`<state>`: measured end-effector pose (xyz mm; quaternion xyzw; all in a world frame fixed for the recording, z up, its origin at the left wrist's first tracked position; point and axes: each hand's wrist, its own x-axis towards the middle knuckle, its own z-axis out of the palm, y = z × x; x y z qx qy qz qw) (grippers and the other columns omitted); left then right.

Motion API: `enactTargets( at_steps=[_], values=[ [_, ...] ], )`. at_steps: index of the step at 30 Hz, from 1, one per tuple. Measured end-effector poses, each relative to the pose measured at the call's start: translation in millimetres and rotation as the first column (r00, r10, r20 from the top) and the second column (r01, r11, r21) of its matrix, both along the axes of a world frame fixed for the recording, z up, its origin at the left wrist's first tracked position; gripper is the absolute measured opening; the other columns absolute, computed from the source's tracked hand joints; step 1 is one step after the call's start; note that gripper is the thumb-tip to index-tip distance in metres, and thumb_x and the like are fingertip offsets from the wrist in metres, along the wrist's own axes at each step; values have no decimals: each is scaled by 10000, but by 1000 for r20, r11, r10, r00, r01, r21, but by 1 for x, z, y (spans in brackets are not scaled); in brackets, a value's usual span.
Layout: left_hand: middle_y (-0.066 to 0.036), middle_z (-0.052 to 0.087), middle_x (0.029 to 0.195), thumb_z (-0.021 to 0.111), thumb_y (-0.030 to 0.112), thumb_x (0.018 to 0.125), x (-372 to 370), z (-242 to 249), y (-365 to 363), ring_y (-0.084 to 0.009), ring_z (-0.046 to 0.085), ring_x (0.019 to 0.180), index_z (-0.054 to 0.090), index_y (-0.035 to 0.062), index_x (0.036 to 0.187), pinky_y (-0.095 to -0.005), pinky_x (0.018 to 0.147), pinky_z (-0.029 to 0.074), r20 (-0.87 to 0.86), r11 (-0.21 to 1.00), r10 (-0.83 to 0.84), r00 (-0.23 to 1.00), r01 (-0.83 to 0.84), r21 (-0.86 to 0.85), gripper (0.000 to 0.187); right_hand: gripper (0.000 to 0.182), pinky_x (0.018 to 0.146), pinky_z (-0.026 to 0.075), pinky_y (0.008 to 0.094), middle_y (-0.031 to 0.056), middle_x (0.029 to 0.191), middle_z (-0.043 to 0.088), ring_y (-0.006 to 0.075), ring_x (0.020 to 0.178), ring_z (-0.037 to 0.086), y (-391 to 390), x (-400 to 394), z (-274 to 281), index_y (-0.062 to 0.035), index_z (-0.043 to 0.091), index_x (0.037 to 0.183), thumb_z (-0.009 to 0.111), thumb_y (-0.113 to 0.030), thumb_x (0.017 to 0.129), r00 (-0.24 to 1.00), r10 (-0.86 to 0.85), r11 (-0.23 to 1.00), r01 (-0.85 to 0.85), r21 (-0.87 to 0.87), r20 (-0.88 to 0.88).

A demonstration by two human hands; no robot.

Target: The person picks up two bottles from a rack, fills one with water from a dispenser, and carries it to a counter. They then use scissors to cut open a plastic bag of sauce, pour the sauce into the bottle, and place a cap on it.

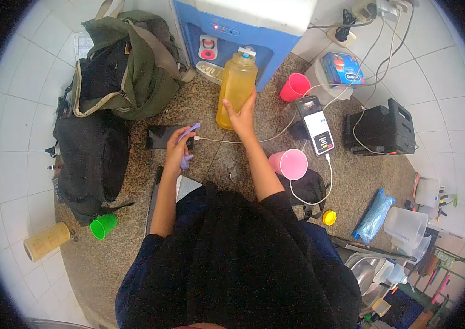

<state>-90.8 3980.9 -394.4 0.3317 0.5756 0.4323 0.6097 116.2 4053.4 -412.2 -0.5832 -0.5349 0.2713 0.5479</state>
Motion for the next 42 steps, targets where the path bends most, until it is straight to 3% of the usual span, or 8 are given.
enactTargets(
  at_steps=[42],
  values=[
    [-42,670,968,628,137,855,0,-4,-1,-35,440,513,606,43,1109,-197,447,350,0,999,-8,1000,8,-44,272,872,1043,329,387,223,1332,382,307,1246,402,1,1,-4,-12,138,1406,725,-256,809,999,-12,1000,12,11,31]
  ],
)
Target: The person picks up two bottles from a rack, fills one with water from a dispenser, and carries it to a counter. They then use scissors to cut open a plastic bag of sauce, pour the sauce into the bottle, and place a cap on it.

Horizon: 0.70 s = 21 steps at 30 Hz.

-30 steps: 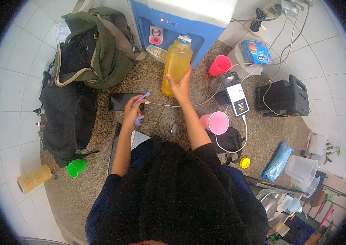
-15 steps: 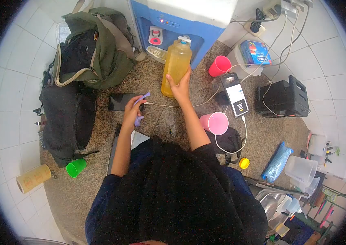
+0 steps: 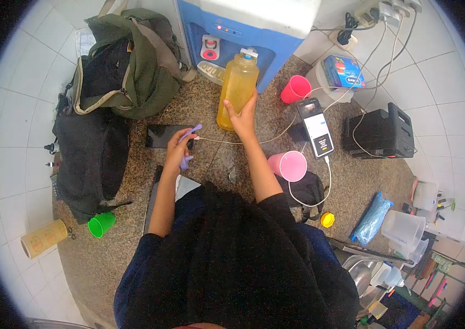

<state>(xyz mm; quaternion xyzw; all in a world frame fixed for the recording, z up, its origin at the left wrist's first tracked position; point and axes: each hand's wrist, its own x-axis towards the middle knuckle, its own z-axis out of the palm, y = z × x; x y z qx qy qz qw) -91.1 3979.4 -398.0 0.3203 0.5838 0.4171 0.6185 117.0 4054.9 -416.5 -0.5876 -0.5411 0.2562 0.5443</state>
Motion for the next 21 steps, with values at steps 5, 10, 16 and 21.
enactTargets(
  at_steps=[5,10,16,21],
  values=[
    [-44,668,971,626,142,855,0,-3,0,-33,444,522,605,39,1109,-198,448,354,8,1000,-3,1000,3,17,275,860,1041,333,387,219,1329,386,306,1242,405,-1,1,2,-7,144,1404,718,-253,813,1000,10,1000,-10,1,1],
    [-35,665,950,620,139,858,0,1,-1,-34,444,518,605,39,1109,-198,450,356,1,1000,-7,1000,7,5,270,837,1036,341,381,203,1327,401,297,1234,420,-6,3,3,-9,177,1399,723,-240,808,995,60,997,-63,-44,-77],
    [-50,687,962,569,168,893,-2,-6,3,-33,412,454,575,27,1154,-192,437,352,-26,999,-18,1000,19,27,297,857,1033,350,398,190,1316,424,296,1238,428,-29,-4,18,-10,237,1382,763,-289,765,949,213,960,-248,-132,-234],
    [-50,688,963,569,174,894,-6,-6,6,-31,412,458,577,33,1157,-191,436,348,3,1000,13,1000,-13,23,299,842,1027,362,401,205,1314,444,311,1233,449,-13,-25,25,-4,267,1379,762,-288,760,957,288,954,-284,-97,32]
  ],
)
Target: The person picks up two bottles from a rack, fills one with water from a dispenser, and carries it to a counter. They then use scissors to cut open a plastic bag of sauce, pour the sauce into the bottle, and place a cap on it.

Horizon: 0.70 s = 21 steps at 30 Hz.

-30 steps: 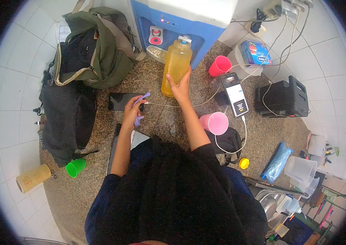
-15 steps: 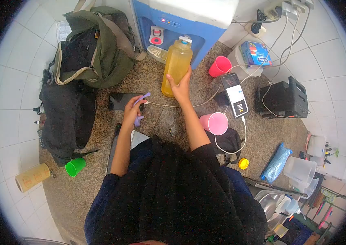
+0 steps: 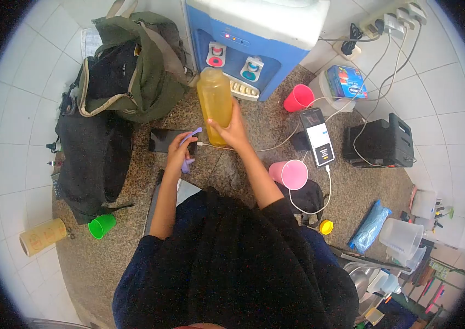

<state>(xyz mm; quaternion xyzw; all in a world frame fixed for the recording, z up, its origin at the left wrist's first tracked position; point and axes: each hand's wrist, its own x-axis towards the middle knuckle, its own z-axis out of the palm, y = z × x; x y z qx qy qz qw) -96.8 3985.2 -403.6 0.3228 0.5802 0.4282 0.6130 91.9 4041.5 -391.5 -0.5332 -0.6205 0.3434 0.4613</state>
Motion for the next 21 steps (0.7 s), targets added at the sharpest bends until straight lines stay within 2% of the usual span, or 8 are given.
enactTargets(
  at_steps=[2,5,8,13,17,21],
  values=[
    [-51,688,967,569,176,893,-3,3,1,-31,407,457,576,33,1161,-191,435,343,6,1000,19,1000,-18,-17,304,846,1025,364,400,212,1317,446,320,1230,454,16,-8,-1,-3,271,1381,762,-295,757,998,-53,998,52,19,24],
    [-53,689,974,568,175,890,-7,6,0,-34,399,454,574,28,1166,-192,434,335,-13,999,33,999,-33,-30,313,851,1018,369,397,217,1310,452,321,1217,466,42,-11,-5,-3,271,1382,759,-315,759,995,-51,996,44,-83,-84],
    [-53,689,980,568,174,887,-10,5,1,-37,396,456,572,23,1169,-195,434,332,-29,998,44,999,-45,-38,320,834,1009,374,399,218,1311,452,319,1212,470,59,-15,-15,-3,281,1374,749,-327,766,993,-91,995,88,-41,-72],
    [-43,679,977,620,157,848,-15,1,1,-37,412,471,593,43,1126,-190,436,335,2,996,76,997,-76,-48,301,830,996,387,402,220,1291,474,329,1189,490,60,-14,-9,-8,277,1372,741,-344,772,995,-84,996,82,-47,-51],
    [-39,680,971,615,160,856,-13,0,-1,-38,417,474,592,43,1128,-191,436,336,-2,997,57,998,-57,-48,297,846,990,392,406,222,1288,480,334,1183,499,57,-13,0,-13,271,1376,740,-369,769,994,-106,987,105,-121,-3],
    [-45,681,970,604,158,866,-10,4,0,-39,419,475,584,36,1136,-191,438,336,-33,996,45,998,-48,-73,297,865,992,391,407,227,1294,475,336,1192,496,60,-12,-6,-15,263,1382,739,-392,766,995,-95,990,93,-106,-12]
  ],
)
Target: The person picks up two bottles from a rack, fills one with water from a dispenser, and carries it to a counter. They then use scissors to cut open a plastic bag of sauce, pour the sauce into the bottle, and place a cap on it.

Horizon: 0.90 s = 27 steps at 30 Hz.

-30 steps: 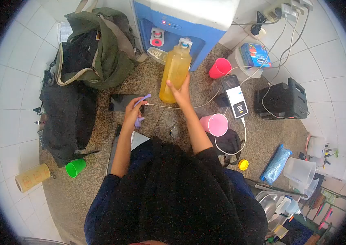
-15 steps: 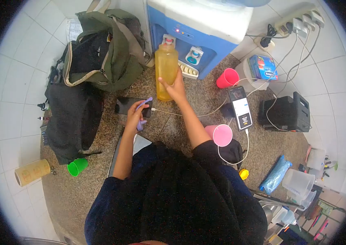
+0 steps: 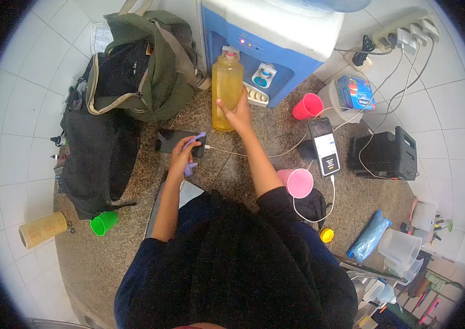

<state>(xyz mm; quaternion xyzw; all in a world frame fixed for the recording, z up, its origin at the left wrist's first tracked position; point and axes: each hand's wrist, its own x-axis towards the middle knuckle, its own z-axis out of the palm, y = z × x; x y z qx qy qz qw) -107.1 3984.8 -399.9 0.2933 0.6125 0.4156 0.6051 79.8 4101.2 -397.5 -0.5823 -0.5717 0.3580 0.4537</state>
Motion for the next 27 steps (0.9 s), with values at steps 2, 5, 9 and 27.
enactTargets(
  at_steps=[2,5,9,27],
  values=[
    [-48,682,970,598,157,870,-1,-2,-1,-40,421,479,579,32,1139,-191,440,338,10,1000,2,1000,-2,8,297,875,993,390,407,229,1294,475,336,1195,495,1,1,-4,-15,259,1385,737,-405,765,1000,-9,1000,9,4,29],
    [-43,682,964,596,166,870,-3,-8,-2,-43,418,477,581,31,1143,-191,445,337,38,999,8,999,-10,36,304,882,996,389,407,226,1293,478,335,1196,495,4,2,-11,-16,255,1388,735,-415,765,1000,7,1000,-7,25,4],
    [-43,682,964,591,165,874,-4,-4,-5,-40,413,475,583,34,1136,-191,444,336,24,999,8,1000,-8,40,294,898,1002,385,407,222,1308,465,329,1212,479,5,6,-12,-13,246,1392,738,-421,762,997,58,998,-56,37,-46],
    [-33,680,971,617,156,854,7,-7,1,-33,417,499,595,58,1130,-194,449,339,64,999,-35,997,34,19,294,900,978,401,417,242,1265,494,360,1174,502,-62,37,-8,-22,260,1382,755,-413,741,957,-279,960,279,6,79]
  ],
)
